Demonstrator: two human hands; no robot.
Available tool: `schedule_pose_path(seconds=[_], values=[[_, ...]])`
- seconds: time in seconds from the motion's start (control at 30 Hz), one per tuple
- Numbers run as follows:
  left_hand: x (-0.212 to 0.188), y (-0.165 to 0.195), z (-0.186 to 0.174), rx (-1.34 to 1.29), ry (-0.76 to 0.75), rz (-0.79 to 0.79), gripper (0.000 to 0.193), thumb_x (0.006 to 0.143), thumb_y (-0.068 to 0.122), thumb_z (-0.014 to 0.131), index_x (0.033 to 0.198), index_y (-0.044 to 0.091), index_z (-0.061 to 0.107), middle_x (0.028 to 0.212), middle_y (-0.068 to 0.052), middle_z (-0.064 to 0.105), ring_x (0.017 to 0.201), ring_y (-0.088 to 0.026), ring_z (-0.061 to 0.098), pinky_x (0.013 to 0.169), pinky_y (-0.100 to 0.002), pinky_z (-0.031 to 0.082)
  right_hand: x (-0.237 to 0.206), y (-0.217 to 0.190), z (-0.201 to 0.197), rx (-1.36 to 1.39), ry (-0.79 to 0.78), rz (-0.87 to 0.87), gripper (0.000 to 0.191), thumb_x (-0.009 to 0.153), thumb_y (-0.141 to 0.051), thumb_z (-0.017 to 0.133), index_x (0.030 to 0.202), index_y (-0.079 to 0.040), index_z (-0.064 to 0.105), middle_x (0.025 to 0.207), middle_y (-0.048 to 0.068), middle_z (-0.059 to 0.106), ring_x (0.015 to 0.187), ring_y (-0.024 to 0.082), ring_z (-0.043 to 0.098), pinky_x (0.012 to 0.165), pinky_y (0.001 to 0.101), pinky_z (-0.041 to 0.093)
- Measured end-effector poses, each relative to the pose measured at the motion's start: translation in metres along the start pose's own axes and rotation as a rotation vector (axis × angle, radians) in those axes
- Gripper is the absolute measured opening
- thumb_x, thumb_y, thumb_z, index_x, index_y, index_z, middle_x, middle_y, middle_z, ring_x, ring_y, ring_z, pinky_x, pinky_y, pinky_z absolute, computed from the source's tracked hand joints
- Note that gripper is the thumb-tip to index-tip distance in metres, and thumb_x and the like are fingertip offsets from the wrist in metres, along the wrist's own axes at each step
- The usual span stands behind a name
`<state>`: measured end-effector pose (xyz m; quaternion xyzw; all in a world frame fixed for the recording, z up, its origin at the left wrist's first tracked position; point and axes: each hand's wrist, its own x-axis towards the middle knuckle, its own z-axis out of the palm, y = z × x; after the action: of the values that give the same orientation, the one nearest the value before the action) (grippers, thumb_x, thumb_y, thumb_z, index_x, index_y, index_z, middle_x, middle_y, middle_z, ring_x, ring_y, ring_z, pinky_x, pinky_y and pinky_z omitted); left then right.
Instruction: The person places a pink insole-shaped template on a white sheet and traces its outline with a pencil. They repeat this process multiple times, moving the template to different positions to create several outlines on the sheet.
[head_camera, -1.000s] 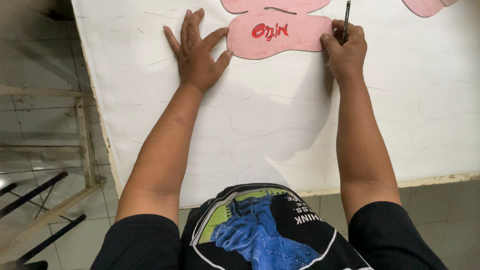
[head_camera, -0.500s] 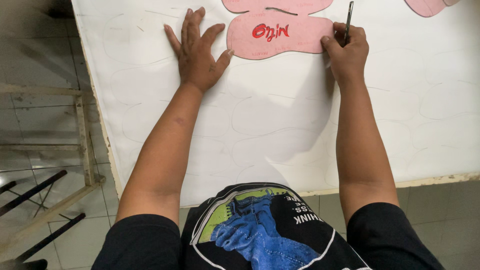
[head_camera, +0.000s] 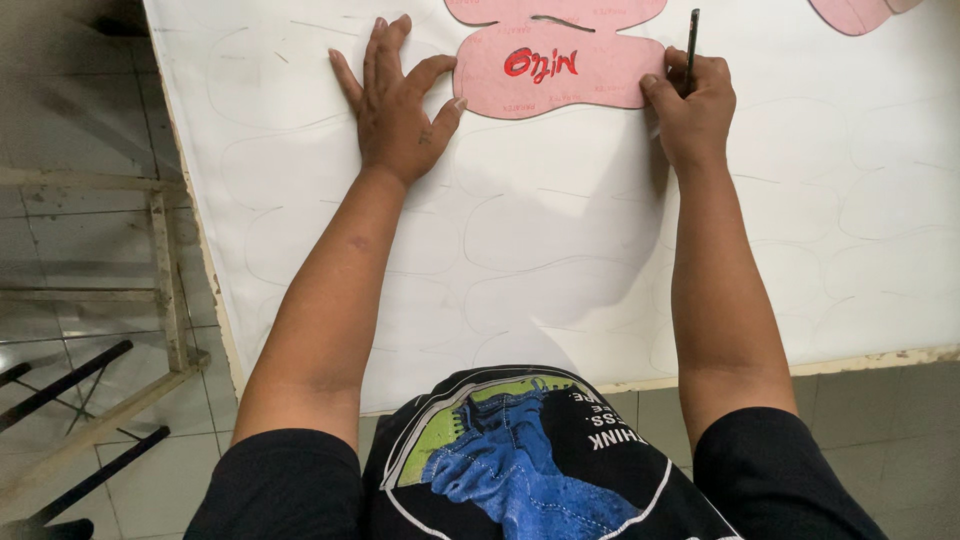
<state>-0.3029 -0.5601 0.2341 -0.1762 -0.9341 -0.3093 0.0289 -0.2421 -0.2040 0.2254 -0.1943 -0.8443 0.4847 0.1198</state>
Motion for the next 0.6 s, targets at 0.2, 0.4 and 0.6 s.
schedule_pose_path(seconds=[0.2,0.4,0.6], values=[[-0.0019,-0.0005,0.0005,-0.014,0.011,0.004,0.033,0.093,0.038,0.081,0.123,0.028,0.072,0.16,-0.009,0.035,0.155,-0.032,0.017,0.121,-0.065,-0.011,-0.0006,-0.0011,0.0008,-0.022,-0.008,-0.003,0.032,0.096,-0.011,0.081,0.123,0.0,0.068,0.107,0.0,0.059,0.091,0.007,0.062,0.082,0.0233,0.061],[-0.0035,-0.0009,0.0019,-0.019,0.013,0.011,0.033,0.093,0.038,0.081,0.123,0.027,0.072,0.161,-0.011,0.035,0.155,-0.033,0.017,0.12,-0.066,-0.012,-0.0009,0.0016,0.0012,-0.056,0.001,-0.04,0.031,0.097,-0.01,0.082,0.124,0.001,0.071,0.111,0.0,0.058,0.093,0.009,0.062,0.084,0.0233,0.06],[-0.0042,-0.0013,0.0017,-0.016,0.022,0.032,0.034,0.094,0.039,0.081,0.125,0.026,0.072,0.162,-0.012,0.034,0.156,-0.033,0.016,0.12,-0.066,-0.012,0.0007,0.0035,-0.0009,-0.035,-0.022,-0.037,0.033,0.095,-0.011,0.082,0.123,0.002,0.069,0.112,0.0,0.057,0.093,0.008,0.064,0.083,0.0233,0.061]])
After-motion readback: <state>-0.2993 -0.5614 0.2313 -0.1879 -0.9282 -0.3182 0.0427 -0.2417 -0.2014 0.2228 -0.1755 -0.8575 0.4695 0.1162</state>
